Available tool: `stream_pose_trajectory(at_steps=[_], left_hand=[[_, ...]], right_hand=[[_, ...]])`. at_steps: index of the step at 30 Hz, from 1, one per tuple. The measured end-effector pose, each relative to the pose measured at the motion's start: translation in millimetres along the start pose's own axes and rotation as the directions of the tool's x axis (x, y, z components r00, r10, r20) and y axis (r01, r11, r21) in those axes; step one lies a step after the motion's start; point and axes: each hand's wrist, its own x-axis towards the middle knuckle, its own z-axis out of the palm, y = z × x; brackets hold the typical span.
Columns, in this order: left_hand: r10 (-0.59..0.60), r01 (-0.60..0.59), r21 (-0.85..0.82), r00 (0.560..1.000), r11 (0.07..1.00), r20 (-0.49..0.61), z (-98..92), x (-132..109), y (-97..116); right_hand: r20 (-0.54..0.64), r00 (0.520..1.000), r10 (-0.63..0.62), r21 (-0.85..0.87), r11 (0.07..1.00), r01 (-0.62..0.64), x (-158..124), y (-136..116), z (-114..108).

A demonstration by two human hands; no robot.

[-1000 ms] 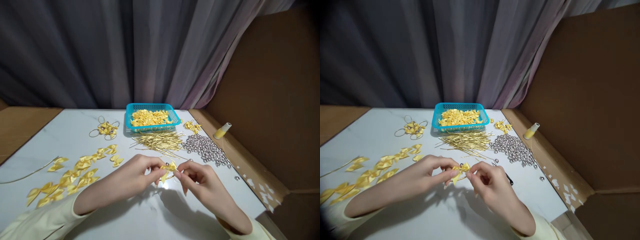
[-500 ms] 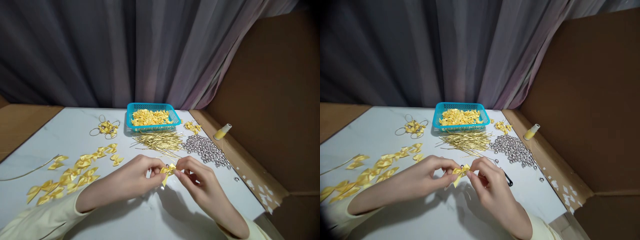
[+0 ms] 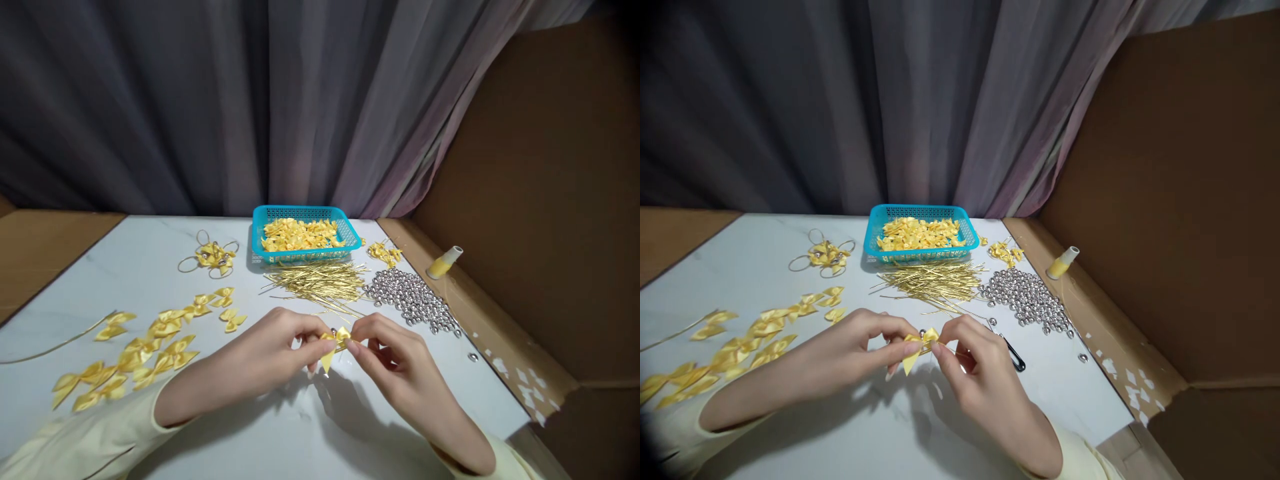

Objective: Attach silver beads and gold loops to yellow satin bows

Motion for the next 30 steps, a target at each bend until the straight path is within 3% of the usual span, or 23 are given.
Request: stream_pose_trajectory(at_steps=[12, 19, 22, 24, 27, 30], left_hand=[[0.013, -0.014, 0.031, 1.0, 0.999, 0.008, -3.9, -1, 4], [0.072, -0.062, 0.173, 0.996, 0.983, -0.05, -4.8, 1, 0], [0.091, -0.076, 0.239, 0.995, 0.968, -0.052, -4.6, 3, -3], [0.109, -0.089, 0.278, 0.993, 0.957, -0.055, -4.5, 3, -5], [0.119, -0.094, 0.321, 0.991, 0.942, -0.059, -3.9, 3, -8], [0.13, -0.096, 0.382, 0.989, 0.919, -0.065, -2.8, 4, -10]], right_hand=[[0.019, 0.998, 0.065, -0.007, 0.998, -0.064, 3, 5, -5], [0.113, 0.984, 0.139, 0.035, 0.989, -0.143, 7, 14, -20], [0.059, 0.989, 0.134, 0.18, 0.973, -0.143, 8, 17, -26], [-0.042, 0.989, 0.143, 0.341, 0.932, -0.121, 9, 19, -29], [-0.191, 0.965, 0.178, 0.551, 0.834, -0.045, 12, 20, -36], [-0.205, 0.948, 0.244, 0.713, 0.701, -0.026, 15, 24, -46]])
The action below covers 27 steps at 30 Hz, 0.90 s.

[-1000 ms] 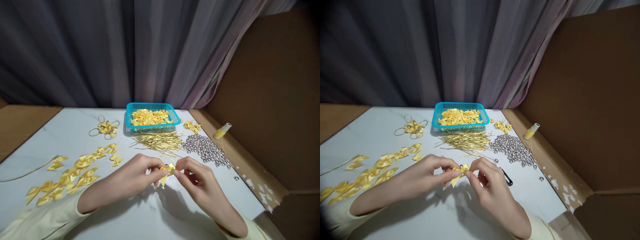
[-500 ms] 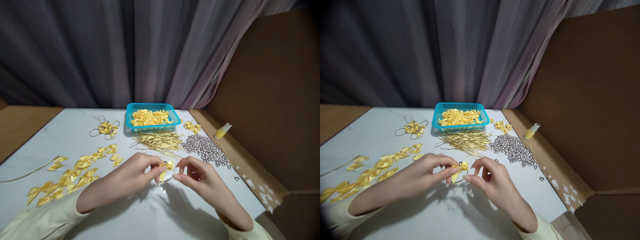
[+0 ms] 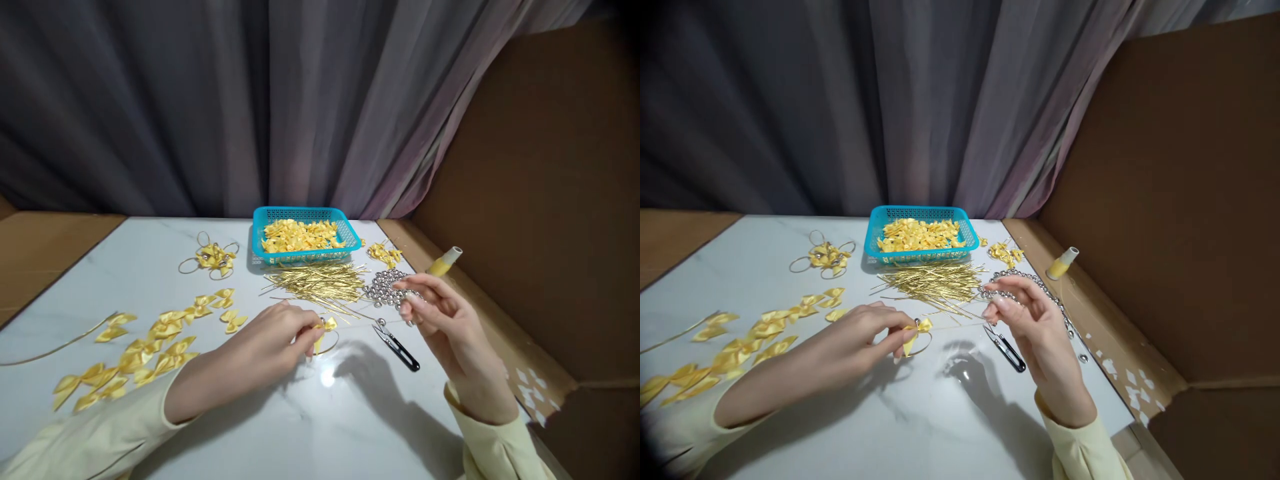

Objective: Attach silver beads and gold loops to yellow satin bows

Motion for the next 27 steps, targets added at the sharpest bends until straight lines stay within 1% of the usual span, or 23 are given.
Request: stream_pose_trajectory(at_steps=[2, 5, 9, 11, 14, 17, 19, 23, 25, 27], left_hand=[[0.008, -0.008, 0.051, 1.0, 0.999, -0.007, 1.7, 1, -1], [0.018, -0.016, 0.112, 1.0, 0.994, -0.023, 3.5, 2, -3], [0.014, -0.006, 0.177, 0.999, 0.984, -0.044, 4.1, 3, -4], [0.008, 0.002, 0.197, 0.999, 0.98, -0.05, 4.5, 4, -5], [0.025, -0.011, 0.21, 0.998, 0.978, -0.062, 5.9, 5, -8], [0.053, -0.035, 0.226, 0.996, 0.973, -0.073, 7.9, 4, -9], [0.056, -0.035, 0.272, 0.996, 0.962, -0.073, 9.5, 3, -9], [0.074, -0.039, 0.375, 0.994, 0.926, -0.079, 12.4, 2, -8], [0.095, -0.048, 0.412, 0.991, 0.91, -0.095, 12.7, 2, -9], [0.115, -0.049, 0.452, 0.986, 0.891, -0.118, 12.0, 2, -10]], right_hand=[[0.009, 0.995, 0.099, 0.131, 0.986, -0.099, 4, 1, -9], [0.093, 0.957, 0.273, 0.264, 0.92, -0.288, 8, 10, -24], [0.133, 0.926, 0.352, 0.326, 0.867, -0.377, 9, 25, -37], [0.147, 0.909, 0.391, 0.315, 0.852, -0.418, 8, 31, -39], [0.183, 0.881, 0.437, 0.235, 0.85, -0.471, 5, 38, -39], [0.23, 0.856, 0.463, 0.147, 0.853, -0.5, 3, 44, -43], [0.25, 0.844, 0.475, 0.102, 0.854, -0.511, 2, 47, -47], [0.257, 0.849, 0.463, 0.052, 0.87, -0.49, 2, 48, -53], [0.246, 0.856, 0.455, 0.059, 0.874, -0.482, 3, 47, -53], [0.235, 0.847, 0.477, 0.093, 0.856, -0.508, 4, 47, -52]])
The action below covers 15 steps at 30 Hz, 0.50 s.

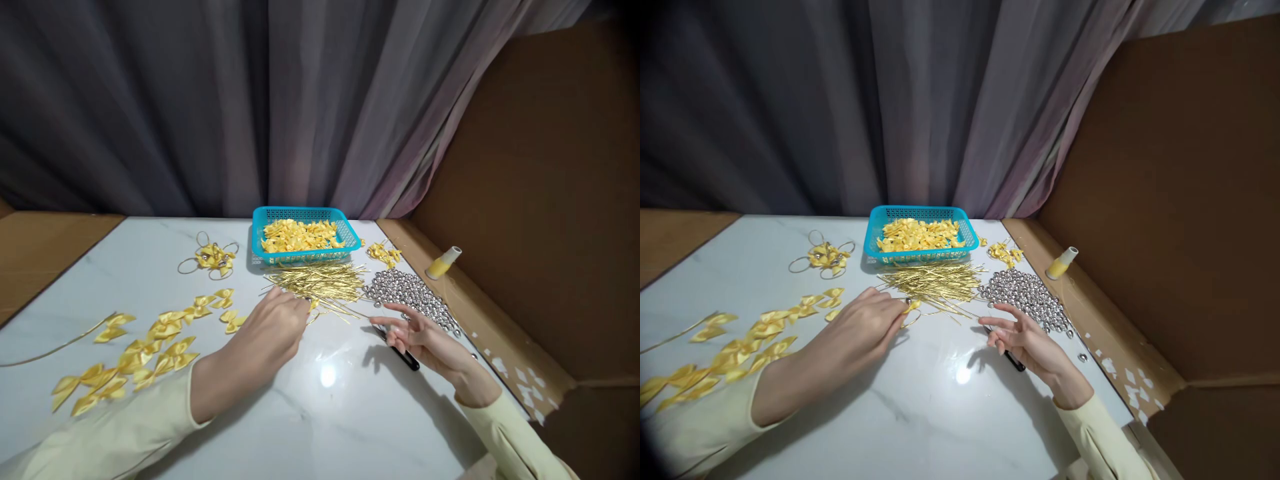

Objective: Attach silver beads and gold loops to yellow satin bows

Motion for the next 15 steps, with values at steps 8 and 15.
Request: stream_pose_trajectory(at_steps=[8, 15], left_hand=[[0.011, 0.007, 0.128, 0.99, 0.992, -0.141, 1.2, 2, -7], [-0.123, 0.12, -0.304, 0.992, 0.945, 0.008, -5.5, 8, -8]], right_hand=[[0.012, 0.994, 0.113, 0.149, 0.982, -0.114, 9, 5, -5], [0.006, 0.966, -0.257, -0.025, 0.966, 0.257, -16, -31, 39]])
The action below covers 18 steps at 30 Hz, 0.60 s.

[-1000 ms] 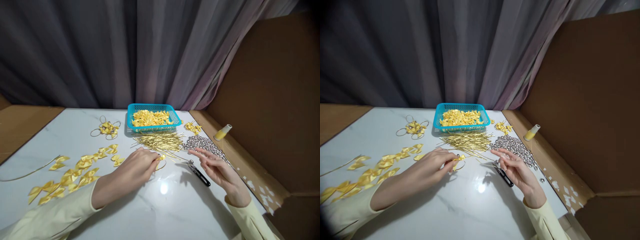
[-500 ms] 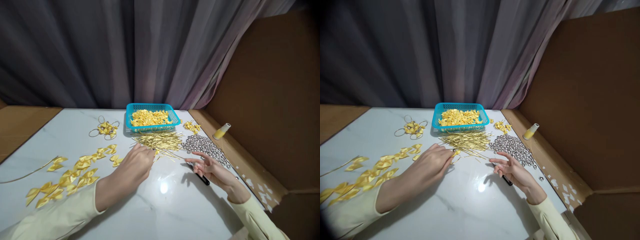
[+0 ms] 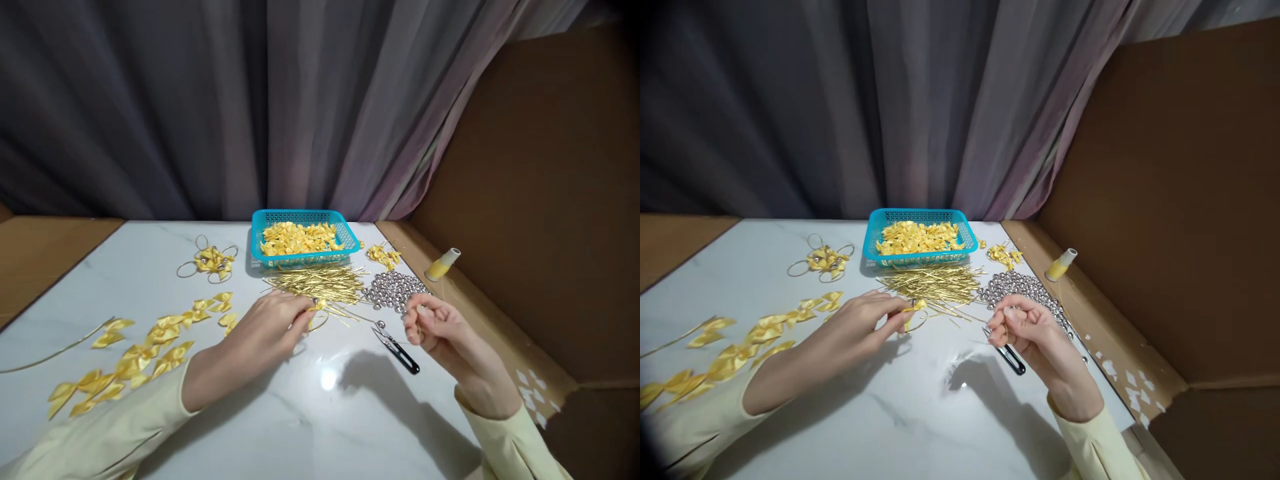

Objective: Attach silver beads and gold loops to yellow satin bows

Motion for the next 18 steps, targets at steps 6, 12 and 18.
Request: stream_pose_trajectory(at_steps=[6, 12, 18], left_hand=[[-0.098, 0.113, -0.3, 0.993, 0.947, 0.063, -5.6, -3, 11], [-0.147, 0.207, -0.458, 0.975, 0.865, 0.164, -14.3, -1, 17], [-0.164, 0.248, -0.51, 0.965, 0.824, 0.205, -22.1, 1, 22]], right_hand=[[0.12, 0.992, -0.035, -0.233, 0.97, 0.063, -9, 3, 54], [0.087, 0.993, -0.074, -0.437, 0.893, 0.105, 9, 37, 67], [0.086, 0.984, -0.154, -0.596, 0.783, 0.175, 7, 42, 65]])
